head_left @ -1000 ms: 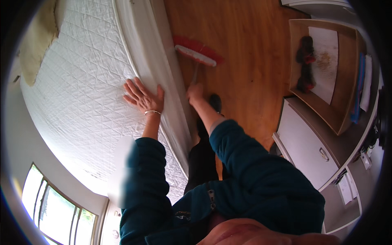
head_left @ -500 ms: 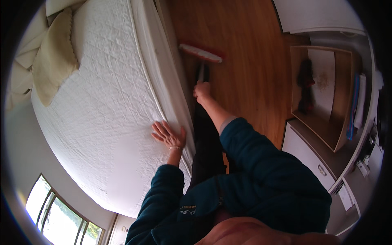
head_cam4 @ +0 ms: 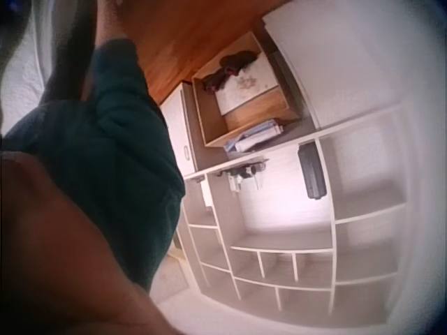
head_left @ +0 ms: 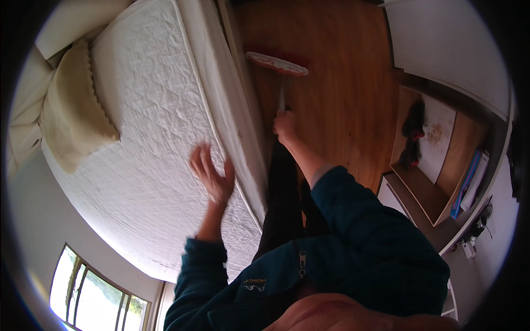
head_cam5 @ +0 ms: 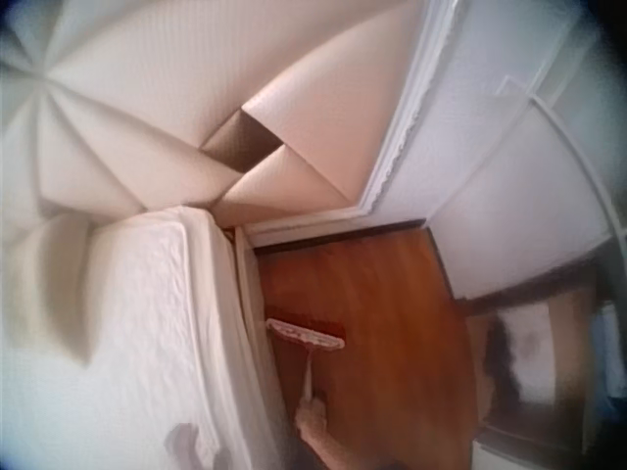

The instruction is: The person sweeps a wooden floor with a red broom and collects debris into a dustpan. They then transfer the collected debris into a plastic bag and continue sweeping different areas of the room.

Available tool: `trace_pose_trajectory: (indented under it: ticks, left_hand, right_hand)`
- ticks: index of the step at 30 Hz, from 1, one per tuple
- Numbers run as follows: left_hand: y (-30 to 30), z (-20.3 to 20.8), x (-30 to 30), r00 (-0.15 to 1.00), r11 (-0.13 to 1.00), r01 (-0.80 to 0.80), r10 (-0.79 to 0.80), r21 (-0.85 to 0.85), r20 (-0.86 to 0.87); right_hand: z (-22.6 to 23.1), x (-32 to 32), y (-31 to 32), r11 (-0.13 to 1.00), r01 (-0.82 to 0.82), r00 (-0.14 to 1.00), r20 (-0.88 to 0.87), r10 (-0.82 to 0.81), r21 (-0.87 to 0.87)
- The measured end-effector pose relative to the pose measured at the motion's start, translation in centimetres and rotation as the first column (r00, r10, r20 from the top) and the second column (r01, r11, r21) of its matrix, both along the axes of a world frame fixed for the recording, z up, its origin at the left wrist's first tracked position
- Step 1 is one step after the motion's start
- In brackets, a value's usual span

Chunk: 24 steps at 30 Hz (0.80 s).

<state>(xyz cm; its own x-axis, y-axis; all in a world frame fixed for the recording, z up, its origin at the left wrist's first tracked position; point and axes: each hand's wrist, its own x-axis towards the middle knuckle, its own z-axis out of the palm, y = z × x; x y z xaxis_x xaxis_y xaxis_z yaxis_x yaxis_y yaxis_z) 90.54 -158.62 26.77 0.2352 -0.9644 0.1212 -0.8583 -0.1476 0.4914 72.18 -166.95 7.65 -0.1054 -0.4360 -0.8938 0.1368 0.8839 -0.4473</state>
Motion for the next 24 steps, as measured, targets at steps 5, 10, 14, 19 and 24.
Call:
trace_pose_trajectory:
  ticks: [5, 10, 14, 19, 24]
  left_hand:
    - [-23.1, -5.3, 6.2, 0.963, 0.973, -0.001, 0.063, -0.229, 0.264]
    - [-28.4, -7.9, 6.9, 0.916, 0.984, -0.153, 0.174, -0.087, 0.361]
    - [-28.2, -8.3, 7.0, 0.907, 0.988, -0.136, 0.155, -0.075, 0.391]
    - [-28.0, -8.5, 7.0, 0.909, 0.989, -0.134, 0.146, -0.058, 0.39]
    - [-27.9, -8.7, 7.0, 0.917, 0.989, -0.133, 0.148, -0.068, 0.371]
  right_hand:
    - [-6.3, 1.1, -9.4, 0.995, -0.085, 0.988, -0.133, 0.078, -0.05]
    - [-5.2, 1.5, -14.0, 0.983, -0.07, 0.98, -0.193, 0.037, -0.168]
    - [-5.2, 5.0, -12.2, 0.758, -0.591, 0.615, -0.761, 0.205, -0.274]
    - [-13.7, 5.6, -16.7, -0.036, -0.91, -0.396, -0.84, 0.371, 0.413]
    - [-12.6, 4.9, -14.4, 0.766, -0.575, 0.65, -0.729, 0.215, -0.288]
